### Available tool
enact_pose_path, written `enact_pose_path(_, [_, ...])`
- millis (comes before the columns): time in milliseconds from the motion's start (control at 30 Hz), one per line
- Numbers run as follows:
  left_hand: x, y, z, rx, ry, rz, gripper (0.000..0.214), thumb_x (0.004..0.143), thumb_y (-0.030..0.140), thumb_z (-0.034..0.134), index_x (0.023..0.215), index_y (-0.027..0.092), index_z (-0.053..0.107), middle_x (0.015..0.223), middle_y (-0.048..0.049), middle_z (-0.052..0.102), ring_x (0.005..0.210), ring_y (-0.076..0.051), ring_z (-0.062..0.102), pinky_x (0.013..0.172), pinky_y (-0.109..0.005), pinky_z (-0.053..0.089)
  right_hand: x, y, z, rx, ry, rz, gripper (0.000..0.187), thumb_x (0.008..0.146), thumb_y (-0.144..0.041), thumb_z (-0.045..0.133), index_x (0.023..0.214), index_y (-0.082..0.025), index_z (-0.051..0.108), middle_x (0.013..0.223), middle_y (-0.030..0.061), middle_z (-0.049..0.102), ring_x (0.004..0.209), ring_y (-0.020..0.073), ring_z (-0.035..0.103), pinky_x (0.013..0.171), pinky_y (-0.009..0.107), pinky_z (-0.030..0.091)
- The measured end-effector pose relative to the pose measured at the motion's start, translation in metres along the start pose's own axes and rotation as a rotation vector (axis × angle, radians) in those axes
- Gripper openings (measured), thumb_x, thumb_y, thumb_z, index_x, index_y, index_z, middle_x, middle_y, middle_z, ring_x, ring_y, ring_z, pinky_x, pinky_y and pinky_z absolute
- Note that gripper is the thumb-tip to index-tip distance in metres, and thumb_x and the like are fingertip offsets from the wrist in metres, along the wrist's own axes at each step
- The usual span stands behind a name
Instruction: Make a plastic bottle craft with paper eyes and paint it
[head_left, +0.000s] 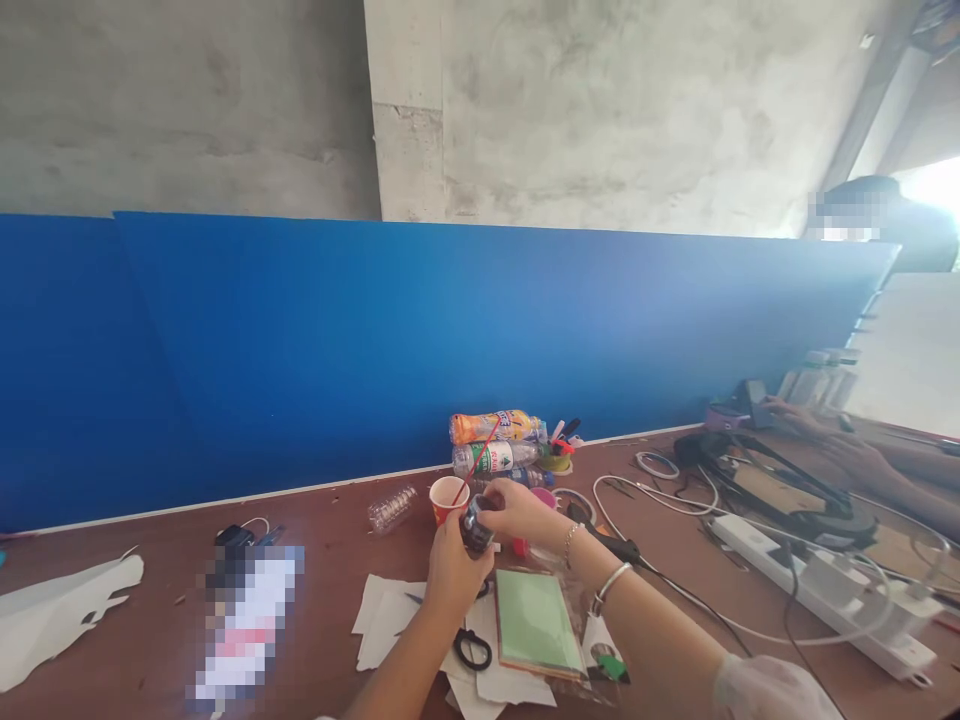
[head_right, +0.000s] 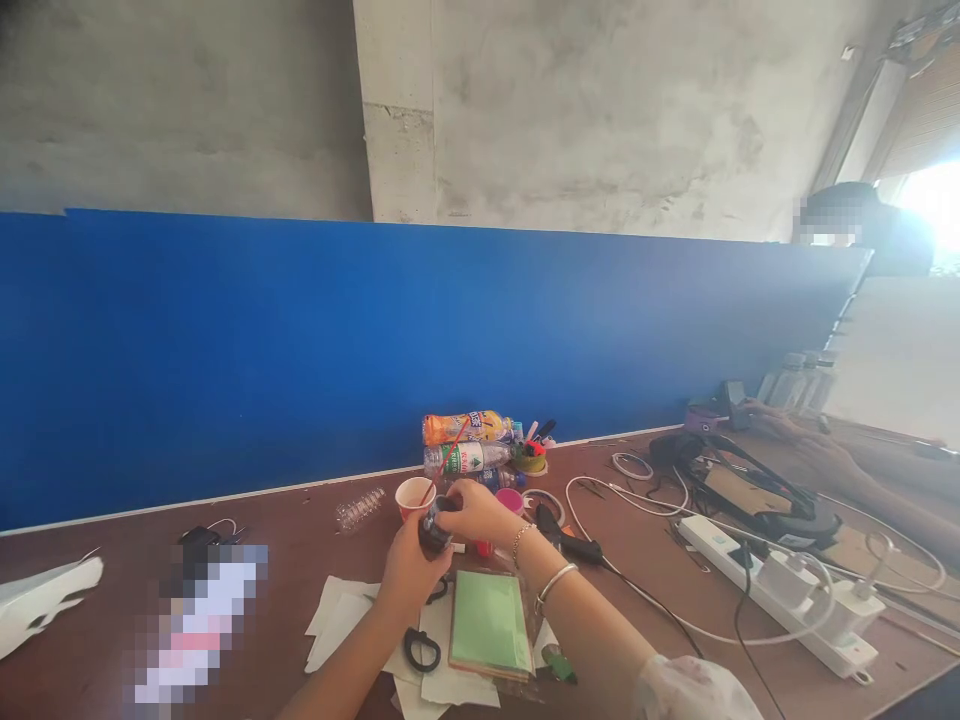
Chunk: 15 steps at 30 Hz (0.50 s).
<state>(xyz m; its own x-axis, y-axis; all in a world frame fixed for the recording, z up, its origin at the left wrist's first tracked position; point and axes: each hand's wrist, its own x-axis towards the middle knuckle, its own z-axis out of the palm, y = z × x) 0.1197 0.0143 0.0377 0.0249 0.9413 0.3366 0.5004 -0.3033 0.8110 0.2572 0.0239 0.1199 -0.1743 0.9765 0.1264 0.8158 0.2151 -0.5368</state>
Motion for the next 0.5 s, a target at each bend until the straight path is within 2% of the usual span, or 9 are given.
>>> enact_pose_path(67, [-0.003,0.004,0.003,0.016,0.036,-0.024,0.047,0.065,0.019,0.064,0.111,0.016,0.053,0.103,-0.0117,0.066,0.1,-0.027,0.061,0.084,-0.036,0.045,-0.005,-0.009,0.008,-0.029,0.041,0.011,0.022,0.069,-0.029,0.062,0.086,-0.015,0.057,0.087,0.0046,0.061,0.073,0.0166,0.056,0.06,0.024,0.036])
enact_pose_path(233, [-0.006,0.009,0.002,-0.028,0.056,0.077,0.048,0.063,0.022,0.067,0.109,0.015,0.054,0.106,-0.0144,0.064,0.105,-0.031,0.058,0.089,-0.041,0.043,-0.016,-0.027,0.026,-0.141,0.232,0.036,0.028,0.087,-0.042,0.04,0.084,-0.017,0.053,0.086,0.0068,0.056,0.069,0.0176,0.056,0.06,0.027,0.032])
enact_pose_path(367, [-0.001,0.009,-0.007,-0.152,-0.113,0.093,0.043,0.06,0.023,0.07,0.1,0.017,0.058,0.099,-0.0091,0.068,0.094,-0.027,0.061,0.079,-0.036,0.046,-0.017,-0.02,0.027,-0.214,0.302,-0.084,0.027,0.089,-0.039,0.041,0.076,-0.018,0.052,0.078,0.0036,0.054,0.066,0.0158,0.054,0.059,0.027,0.032])
enact_pose_path(500, [0.002,0.004,-0.012,-0.262,-0.293,0.097,0.03,0.061,0.023,0.07,0.088,0.015,0.06,0.079,-0.0023,0.07,0.075,-0.02,0.063,0.063,-0.027,0.048,-0.02,-0.008,0.014,-0.133,0.161,-0.321,0.019,0.085,-0.034,0.047,0.086,-0.018,0.057,0.085,0.0038,0.056,0.073,0.0166,0.055,0.067,0.027,0.038])
